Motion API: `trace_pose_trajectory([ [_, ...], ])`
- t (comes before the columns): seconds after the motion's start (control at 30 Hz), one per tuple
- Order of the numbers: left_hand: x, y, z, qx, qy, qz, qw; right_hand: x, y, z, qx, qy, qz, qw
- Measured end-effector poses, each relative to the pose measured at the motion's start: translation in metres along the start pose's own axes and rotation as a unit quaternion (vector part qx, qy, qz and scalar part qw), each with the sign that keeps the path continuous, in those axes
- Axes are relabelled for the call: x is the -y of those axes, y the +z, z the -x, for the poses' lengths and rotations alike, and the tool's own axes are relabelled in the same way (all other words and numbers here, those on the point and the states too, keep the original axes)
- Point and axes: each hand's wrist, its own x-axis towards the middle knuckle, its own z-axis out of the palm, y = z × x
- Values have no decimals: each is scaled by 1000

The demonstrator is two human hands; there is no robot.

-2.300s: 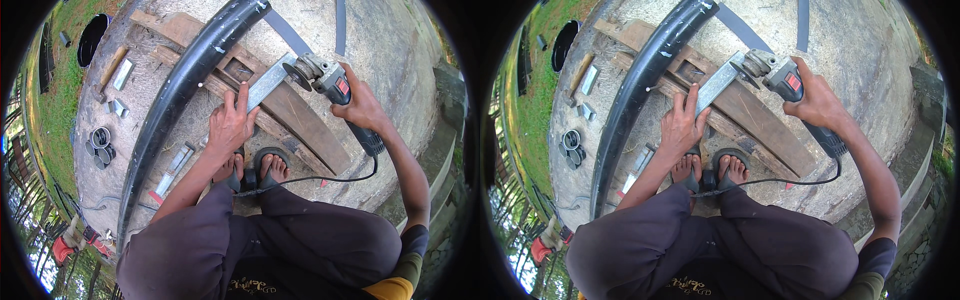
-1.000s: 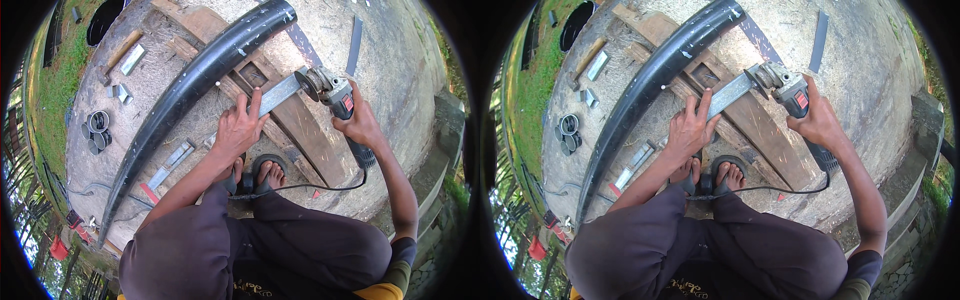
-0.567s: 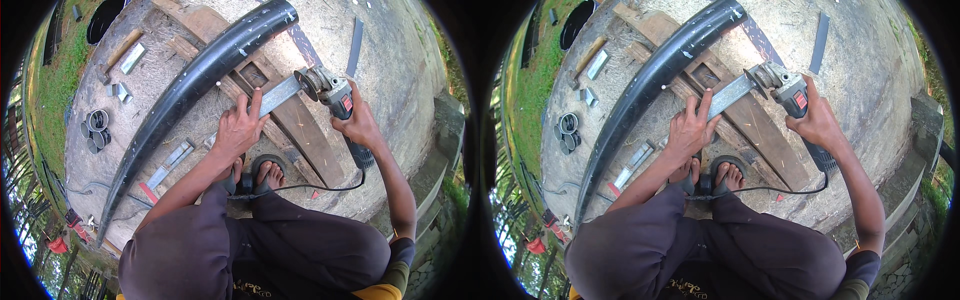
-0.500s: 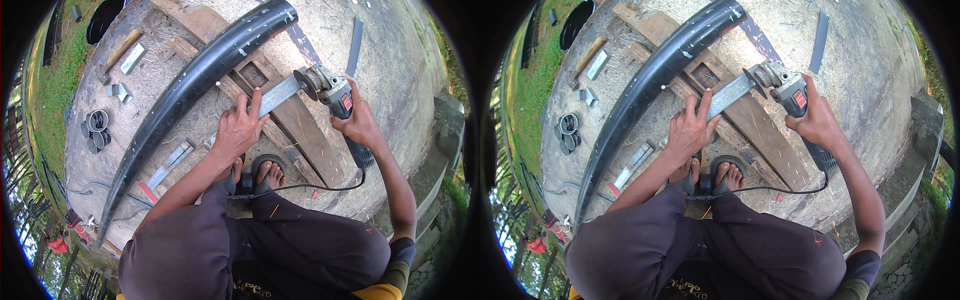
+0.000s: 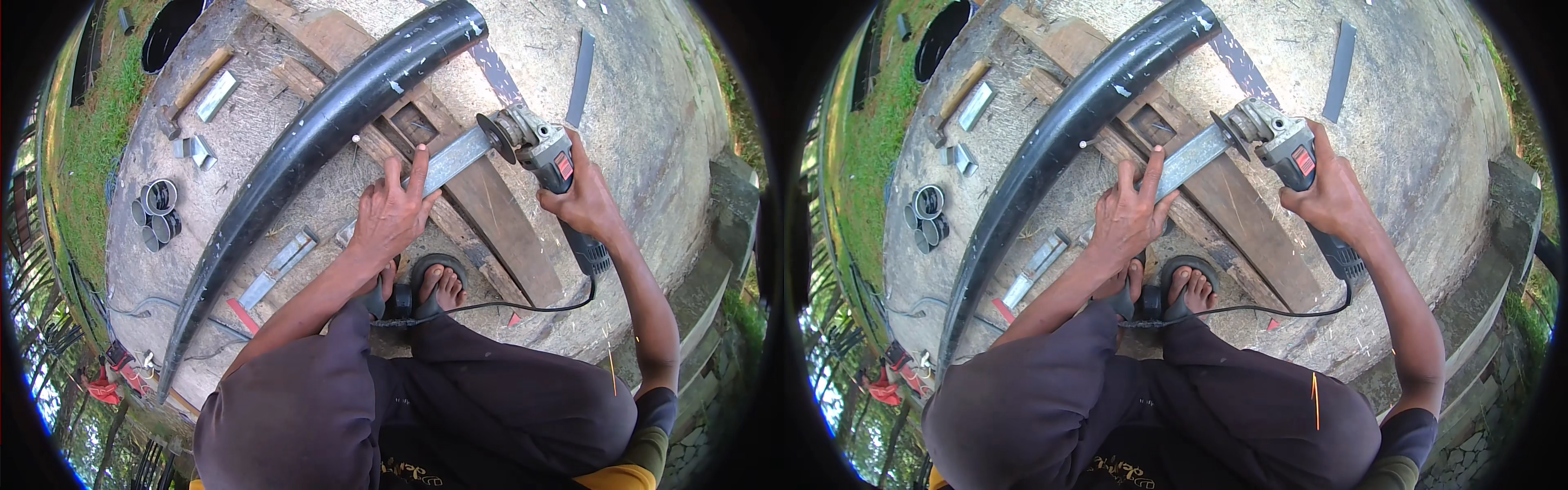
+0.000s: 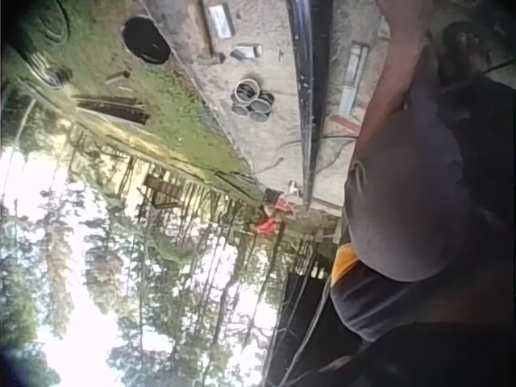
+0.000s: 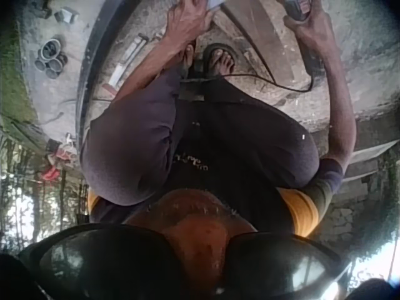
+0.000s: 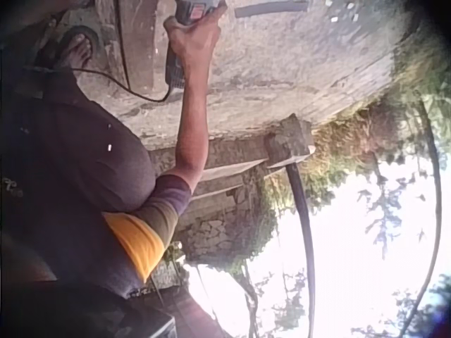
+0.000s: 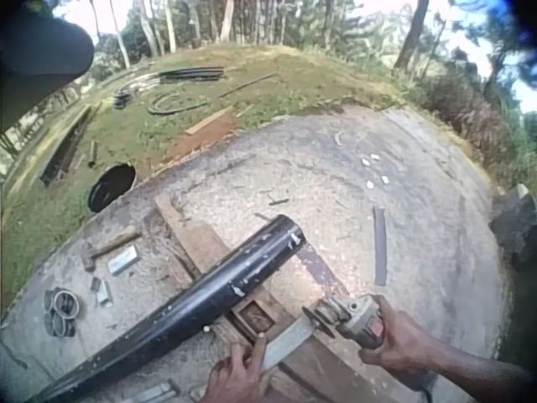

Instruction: The person measures a metal profile using a measuring tape, marks it with a cutting disc, and cuts pieces from the metal profile using an angle grinder.

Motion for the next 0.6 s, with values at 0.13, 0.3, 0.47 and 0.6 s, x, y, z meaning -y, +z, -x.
trace_pose_trajectory([
  [0.13, -1, 1, 1, -8, -12, 11, 1000, 3, 0, -2, -16, -32, 15, 999],
  [0.3, -3, 0, -1, -22, -8, -2, 1000, 4, -1, -3, -10, -28, 13, 999],
  [0.47, -2, 0, 0, -23, -5, -11, 1000, 3, -1, -2, -3, -15, 23, 1000],
  [0.6, -3, 0, 0, -20, -9, -14, 1000, 6, -3, 1, 7, -9, 16, 1000],
])
